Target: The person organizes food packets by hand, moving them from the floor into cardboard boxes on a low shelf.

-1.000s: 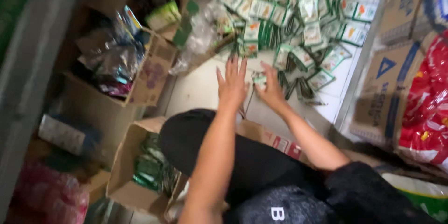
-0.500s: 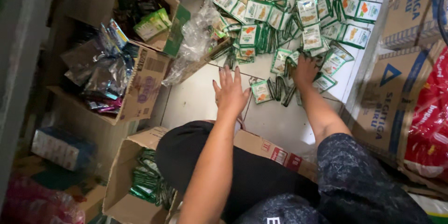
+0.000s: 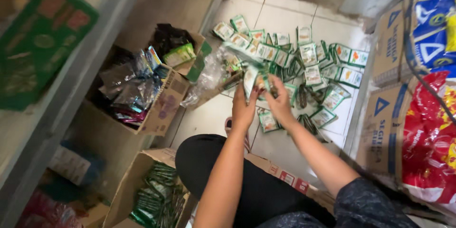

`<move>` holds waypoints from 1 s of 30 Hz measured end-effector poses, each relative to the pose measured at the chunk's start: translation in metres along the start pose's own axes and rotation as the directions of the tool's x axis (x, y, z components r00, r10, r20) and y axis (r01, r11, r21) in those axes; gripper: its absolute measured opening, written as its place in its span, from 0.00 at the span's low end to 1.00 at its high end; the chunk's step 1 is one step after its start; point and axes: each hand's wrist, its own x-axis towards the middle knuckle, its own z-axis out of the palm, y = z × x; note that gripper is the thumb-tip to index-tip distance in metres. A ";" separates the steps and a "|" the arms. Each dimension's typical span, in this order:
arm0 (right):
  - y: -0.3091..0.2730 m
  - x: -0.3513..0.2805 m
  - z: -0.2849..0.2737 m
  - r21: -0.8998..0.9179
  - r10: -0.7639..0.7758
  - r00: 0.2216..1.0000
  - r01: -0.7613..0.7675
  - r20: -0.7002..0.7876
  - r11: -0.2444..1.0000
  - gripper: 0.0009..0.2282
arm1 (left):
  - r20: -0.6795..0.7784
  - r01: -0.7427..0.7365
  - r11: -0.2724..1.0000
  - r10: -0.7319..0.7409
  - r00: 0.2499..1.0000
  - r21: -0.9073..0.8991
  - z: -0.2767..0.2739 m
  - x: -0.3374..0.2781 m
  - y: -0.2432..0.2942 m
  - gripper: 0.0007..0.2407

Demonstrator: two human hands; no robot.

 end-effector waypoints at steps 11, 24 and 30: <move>-0.170 -0.029 0.103 0.011 -0.317 0.841 0.348 0.439 0.938 0.19 | -0.142 0.201 0.975 -0.214 0.967 -0.097 -0.141 -0.075 -0.038 0.23; -0.219 -0.104 0.319 0.196 -0.195 0.021 -0.063 0.981 0.979 0.42 | -0.160 0.137 0.487 -0.519 0.840 -0.863 -0.369 -0.256 -0.014 0.23; -0.156 -0.122 0.326 -0.172 0.117 -0.181 -0.332 0.976 0.928 0.39 | -0.157 0.374 0.545 -0.697 0.700 -0.751 -0.362 -0.299 -0.056 0.18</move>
